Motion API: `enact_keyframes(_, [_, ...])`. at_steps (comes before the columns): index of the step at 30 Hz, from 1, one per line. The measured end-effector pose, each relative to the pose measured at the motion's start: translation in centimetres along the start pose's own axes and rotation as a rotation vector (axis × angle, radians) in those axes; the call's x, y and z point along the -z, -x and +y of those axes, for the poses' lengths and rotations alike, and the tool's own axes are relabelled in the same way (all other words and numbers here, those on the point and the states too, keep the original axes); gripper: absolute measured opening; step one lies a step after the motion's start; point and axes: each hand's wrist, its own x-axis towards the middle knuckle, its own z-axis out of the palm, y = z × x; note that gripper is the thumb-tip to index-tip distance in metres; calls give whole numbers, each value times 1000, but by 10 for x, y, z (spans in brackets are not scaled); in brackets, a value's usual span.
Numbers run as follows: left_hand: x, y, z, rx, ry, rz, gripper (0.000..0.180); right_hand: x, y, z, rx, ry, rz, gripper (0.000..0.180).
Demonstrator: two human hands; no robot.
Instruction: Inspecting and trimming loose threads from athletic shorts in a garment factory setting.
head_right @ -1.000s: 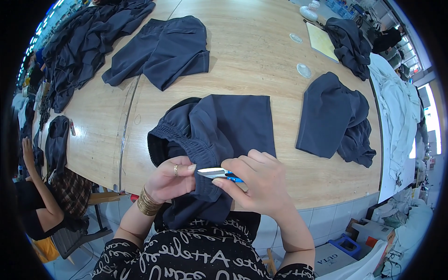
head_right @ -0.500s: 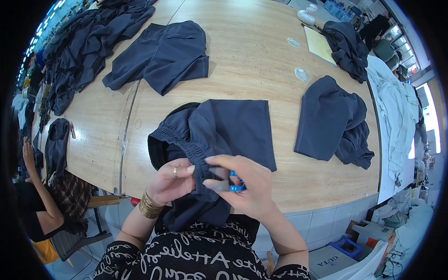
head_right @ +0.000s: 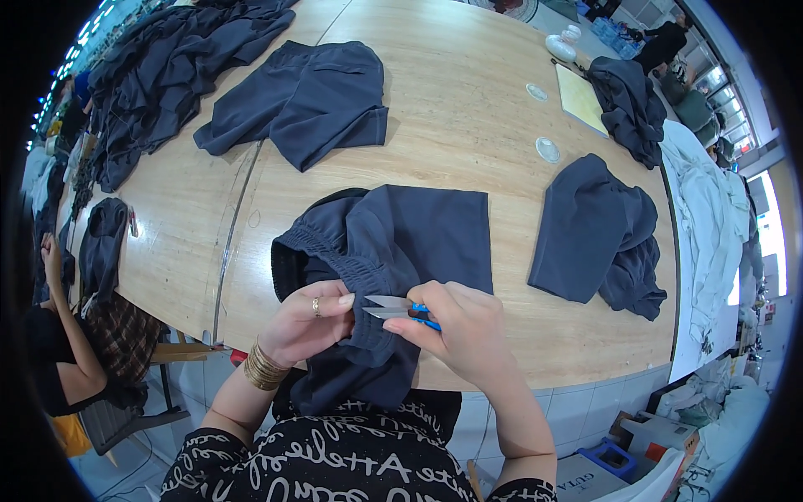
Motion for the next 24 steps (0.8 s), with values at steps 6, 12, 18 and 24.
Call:
enact_keyframes(6, [3, 0, -2, -7, 82, -130, 18, -1, 0, 4, 106, 91, 40, 33])
enact_keyframes(12, [6, -5, -2, 29, 80, -78, 19, -3, -6, 6, 138, 123, 76, 32])
enact_keyframes(18, [8, -5, -1, 27, 102, -82, 18, -2, -10, 10, 224, 227, 136, 33])
enact_keyframes(24, [9, -7, 2, -319, -2, 99, 30, -6, -3, 15, -205, -449, 272, 27])
